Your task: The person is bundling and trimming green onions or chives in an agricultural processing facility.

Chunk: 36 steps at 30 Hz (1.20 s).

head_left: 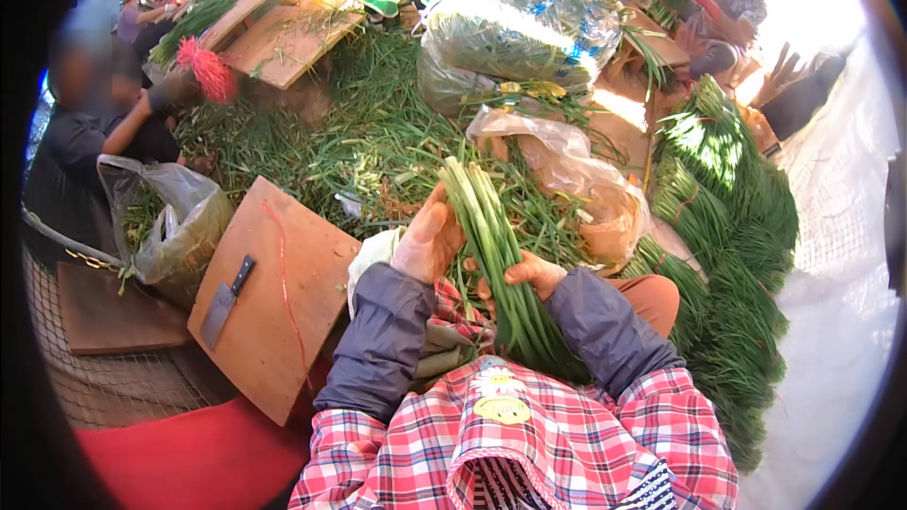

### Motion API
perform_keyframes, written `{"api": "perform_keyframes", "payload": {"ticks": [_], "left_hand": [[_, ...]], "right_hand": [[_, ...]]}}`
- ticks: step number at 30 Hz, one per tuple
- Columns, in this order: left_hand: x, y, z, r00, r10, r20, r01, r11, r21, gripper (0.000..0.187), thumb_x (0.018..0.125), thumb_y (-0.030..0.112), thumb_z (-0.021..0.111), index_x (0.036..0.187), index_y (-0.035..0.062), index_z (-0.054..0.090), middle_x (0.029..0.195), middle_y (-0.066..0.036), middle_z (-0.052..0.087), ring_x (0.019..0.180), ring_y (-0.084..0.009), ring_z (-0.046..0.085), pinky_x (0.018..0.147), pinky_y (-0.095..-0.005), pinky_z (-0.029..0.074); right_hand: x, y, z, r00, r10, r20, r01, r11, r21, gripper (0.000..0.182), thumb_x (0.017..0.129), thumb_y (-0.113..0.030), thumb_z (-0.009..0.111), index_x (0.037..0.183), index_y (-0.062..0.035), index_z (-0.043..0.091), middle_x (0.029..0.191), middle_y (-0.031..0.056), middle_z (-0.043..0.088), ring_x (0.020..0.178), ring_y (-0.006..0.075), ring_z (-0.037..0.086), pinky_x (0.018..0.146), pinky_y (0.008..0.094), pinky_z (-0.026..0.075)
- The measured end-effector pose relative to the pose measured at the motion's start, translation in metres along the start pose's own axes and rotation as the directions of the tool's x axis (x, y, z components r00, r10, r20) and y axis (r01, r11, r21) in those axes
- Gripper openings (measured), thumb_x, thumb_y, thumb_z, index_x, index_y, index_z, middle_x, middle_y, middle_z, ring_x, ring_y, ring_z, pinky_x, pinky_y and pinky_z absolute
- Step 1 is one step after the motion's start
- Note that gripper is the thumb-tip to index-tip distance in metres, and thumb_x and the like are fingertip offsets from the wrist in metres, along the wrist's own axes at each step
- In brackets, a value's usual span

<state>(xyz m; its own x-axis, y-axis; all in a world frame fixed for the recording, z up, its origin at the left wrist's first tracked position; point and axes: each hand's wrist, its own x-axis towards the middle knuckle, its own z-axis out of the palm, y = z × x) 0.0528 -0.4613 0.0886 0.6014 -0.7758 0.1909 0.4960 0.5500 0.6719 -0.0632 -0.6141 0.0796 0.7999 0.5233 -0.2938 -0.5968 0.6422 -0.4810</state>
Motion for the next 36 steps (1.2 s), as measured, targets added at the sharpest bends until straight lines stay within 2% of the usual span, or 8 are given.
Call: {"api": "perform_keyframes", "payload": {"ticks": [9,11,12,14,17,27,34,36], "left_hand": [[-0.010,-0.006,0.015,0.973,-0.231,0.017,0.231,0.957,-0.178,0.075,0.068,0.023,0.071,0.130,0.0034,0.035,0.109,-0.017,0.057,0.096,-0.0317,0.058,0.087,-0.0435,0.046],[-0.013,-0.003,0.019,0.967,-0.190,-0.170,0.170,0.977,-0.126,0.059,0.071,0.017,0.068,0.121,0.0005,0.042,0.092,-0.014,0.060,0.081,-0.0257,0.061,0.074,-0.0400,0.052],[-0.013,0.000,0.015,0.953,-0.192,-0.233,0.177,0.981,-0.085,0.057,0.071,0.017,0.068,0.120,0.0001,0.043,0.092,-0.014,0.060,0.080,-0.0245,0.061,0.073,-0.0388,0.052],[-0.011,0.004,0.014,0.943,-0.161,-0.293,0.160,0.987,-0.028,0.052,0.072,0.014,0.066,0.117,-0.0004,0.045,0.092,-0.012,0.060,0.080,-0.0219,0.061,0.071,-0.0363,0.052],[-0.004,-0.002,0.019,0.924,-0.164,-0.346,0.169,0.985,-0.015,0.052,0.072,0.014,0.066,0.118,-0.0002,0.045,0.092,-0.012,0.059,0.080,-0.0226,0.061,0.071,-0.0363,0.053],[-0.004,-0.002,0.011,0.973,-0.212,-0.090,0.207,0.977,-0.052,0.052,0.069,0.012,0.067,0.116,0.0021,0.047,0.095,-0.007,0.058,0.088,-0.0191,0.058,0.079,-0.0334,0.048],[-0.006,0.000,0.012,0.968,-0.198,-0.153,0.189,0.979,-0.071,0.049,0.072,0.014,0.065,0.115,0.0012,0.045,0.097,-0.012,0.058,0.087,-0.0249,0.060,0.077,-0.0398,0.052],[-0.007,-0.003,0.008,0.950,-0.240,-0.199,0.233,0.971,-0.055,0.048,0.073,0.013,0.065,0.115,0.0017,0.045,0.096,-0.011,0.058,0.085,-0.0247,0.061,0.077,-0.0397,0.052]], "right_hand": [[0.011,0.037,-0.006,0.945,0.084,0.315,-0.169,0.953,0.253,0.063,0.068,-0.034,0.065,0.117,0.0022,0.048,0.091,0.0168,0.062,0.071,0.0245,0.063,0.066,0.0337,0.052],[0.004,0.005,0.015,0.964,0.155,-0.217,-0.168,0.985,-0.042,0.054,0.072,-0.033,0.067,0.114,-0.0017,0.053,0.096,0.0133,0.063,0.076,0.0208,0.062,0.072,0.0322,0.051],[0.024,-0.007,-0.011,0.946,0.086,-0.311,-0.153,0.968,-0.197,0.050,0.075,-0.035,0.067,0.112,-0.0029,0.055,0.093,0.0085,0.063,0.078,0.0172,0.059,0.070,0.0293,0.049],[0.009,-0.042,-0.013,0.806,-0.495,-0.324,0.247,0.779,-0.577,0.032,0.084,-0.026,0.059,0.107,-0.0042,0.057,0.088,0.0010,0.061,0.076,0.0128,0.056,0.065,0.0250,0.045],[0.004,-0.075,0.056,0.709,-0.690,-0.145,0.343,0.516,-0.785,0.026,0.076,-0.008,0.066,0.099,-0.0008,0.058,0.076,0.0009,0.060,0.068,0.0101,0.055,0.063,0.0230,0.045],[0.029,-0.094,0.080,0.864,-0.353,-0.359,-0.267,0.283,-0.921,0.024,0.076,-0.019,0.067,0.088,0.0017,0.062,0.069,0.0084,0.061,0.055,0.0126,0.056,0.049,0.0260,0.046],[0.036,-0.097,0.057,0.929,-0.258,-0.264,-0.144,0.405,-0.903,0.028,0.077,-0.022,0.064,0.093,0.0017,0.062,0.072,0.0126,0.062,0.063,0.0190,0.061,0.055,0.0315,0.050],[0.039,-0.097,0.055,0.939,-0.321,-0.122,-0.107,0.065,-0.992,0.028,0.077,-0.021,0.062,0.095,-0.0007,0.063,0.077,0.0144,0.063,0.070,0.0236,0.063,0.063,0.0338,0.050]]}}
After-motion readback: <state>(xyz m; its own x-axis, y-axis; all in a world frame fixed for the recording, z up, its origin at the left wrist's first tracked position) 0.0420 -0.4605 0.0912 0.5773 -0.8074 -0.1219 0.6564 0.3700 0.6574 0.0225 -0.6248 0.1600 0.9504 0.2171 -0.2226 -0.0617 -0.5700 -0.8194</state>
